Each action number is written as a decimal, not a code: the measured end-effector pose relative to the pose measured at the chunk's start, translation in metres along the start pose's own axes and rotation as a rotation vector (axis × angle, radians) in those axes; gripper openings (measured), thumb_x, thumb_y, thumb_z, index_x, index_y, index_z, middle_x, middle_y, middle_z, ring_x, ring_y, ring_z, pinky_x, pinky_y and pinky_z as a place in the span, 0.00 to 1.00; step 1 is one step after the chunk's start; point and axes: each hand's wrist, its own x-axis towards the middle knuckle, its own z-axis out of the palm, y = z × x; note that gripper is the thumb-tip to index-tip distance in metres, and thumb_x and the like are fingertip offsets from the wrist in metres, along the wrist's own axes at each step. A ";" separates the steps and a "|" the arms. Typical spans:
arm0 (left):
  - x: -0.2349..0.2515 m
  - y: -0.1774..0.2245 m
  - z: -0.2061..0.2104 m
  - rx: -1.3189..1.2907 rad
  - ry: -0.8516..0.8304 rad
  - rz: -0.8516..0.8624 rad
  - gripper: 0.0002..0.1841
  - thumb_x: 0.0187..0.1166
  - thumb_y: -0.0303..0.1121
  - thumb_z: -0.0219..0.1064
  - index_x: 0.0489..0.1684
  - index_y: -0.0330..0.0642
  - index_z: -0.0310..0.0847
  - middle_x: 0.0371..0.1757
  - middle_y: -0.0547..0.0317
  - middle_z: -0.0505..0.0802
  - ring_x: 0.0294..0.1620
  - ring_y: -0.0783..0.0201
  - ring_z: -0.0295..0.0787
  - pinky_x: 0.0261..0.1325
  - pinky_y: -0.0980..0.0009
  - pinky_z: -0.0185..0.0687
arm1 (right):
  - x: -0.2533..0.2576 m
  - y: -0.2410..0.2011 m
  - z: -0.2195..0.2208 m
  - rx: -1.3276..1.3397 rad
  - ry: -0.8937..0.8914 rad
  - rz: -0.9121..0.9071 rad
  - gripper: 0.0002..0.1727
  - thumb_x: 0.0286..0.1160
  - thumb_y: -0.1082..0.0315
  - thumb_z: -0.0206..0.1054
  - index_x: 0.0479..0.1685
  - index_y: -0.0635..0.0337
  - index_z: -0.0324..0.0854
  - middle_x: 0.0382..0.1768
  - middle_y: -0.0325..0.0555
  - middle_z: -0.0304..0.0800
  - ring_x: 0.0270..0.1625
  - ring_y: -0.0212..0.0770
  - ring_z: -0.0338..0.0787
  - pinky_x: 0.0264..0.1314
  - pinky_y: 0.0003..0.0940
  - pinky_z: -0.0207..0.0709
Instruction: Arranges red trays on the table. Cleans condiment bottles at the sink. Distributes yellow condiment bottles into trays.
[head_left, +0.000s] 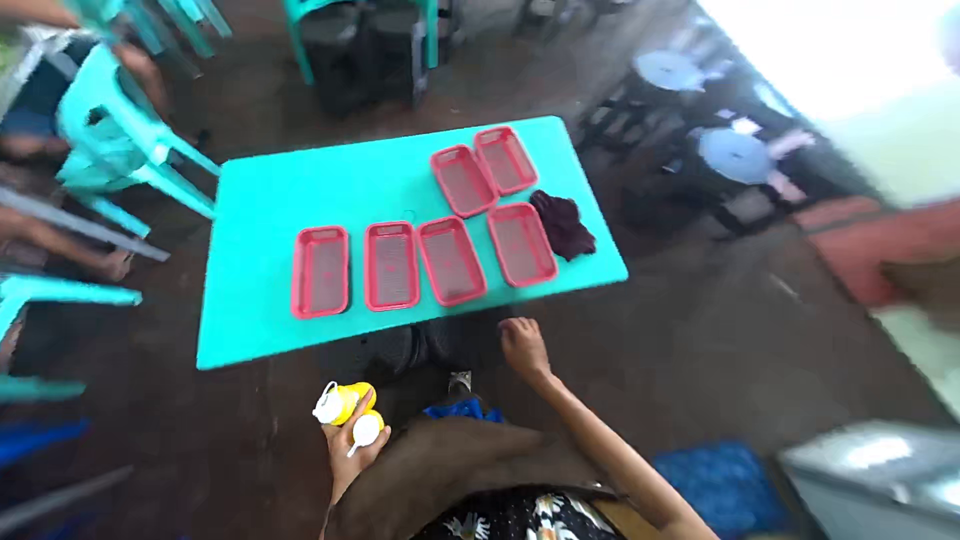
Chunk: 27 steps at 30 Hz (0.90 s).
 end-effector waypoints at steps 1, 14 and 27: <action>0.003 -0.013 -0.002 -0.028 -0.007 0.144 0.39 0.53 0.32 0.83 0.72 0.28 0.81 0.70 0.36 0.88 0.72 0.57 0.86 0.79 0.63 0.76 | -0.032 0.003 0.011 0.044 -0.079 0.084 0.18 0.86 0.67 0.56 0.63 0.66 0.86 0.65 0.62 0.88 0.75 0.62 0.81 0.82 0.58 0.69; -0.034 0.002 0.041 -0.047 -1.009 0.739 0.39 0.34 0.39 0.88 0.61 0.45 0.92 0.86 0.18 0.59 0.88 0.40 0.60 0.85 0.57 0.67 | -0.463 -0.071 0.141 0.509 0.379 0.983 0.22 0.92 0.61 0.52 0.63 0.68 0.84 0.62 0.66 0.88 0.70 0.61 0.86 0.77 0.60 0.72; -0.320 -0.043 0.053 -0.019 -2.032 0.999 0.36 0.37 0.45 0.89 0.56 0.50 0.94 0.85 0.23 0.61 0.86 0.47 0.63 0.84 0.60 0.68 | -0.749 -0.349 0.292 0.221 1.534 1.633 0.21 0.90 0.61 0.55 0.52 0.69 0.89 0.50 0.60 0.94 0.55 0.53 0.94 0.65 0.49 0.84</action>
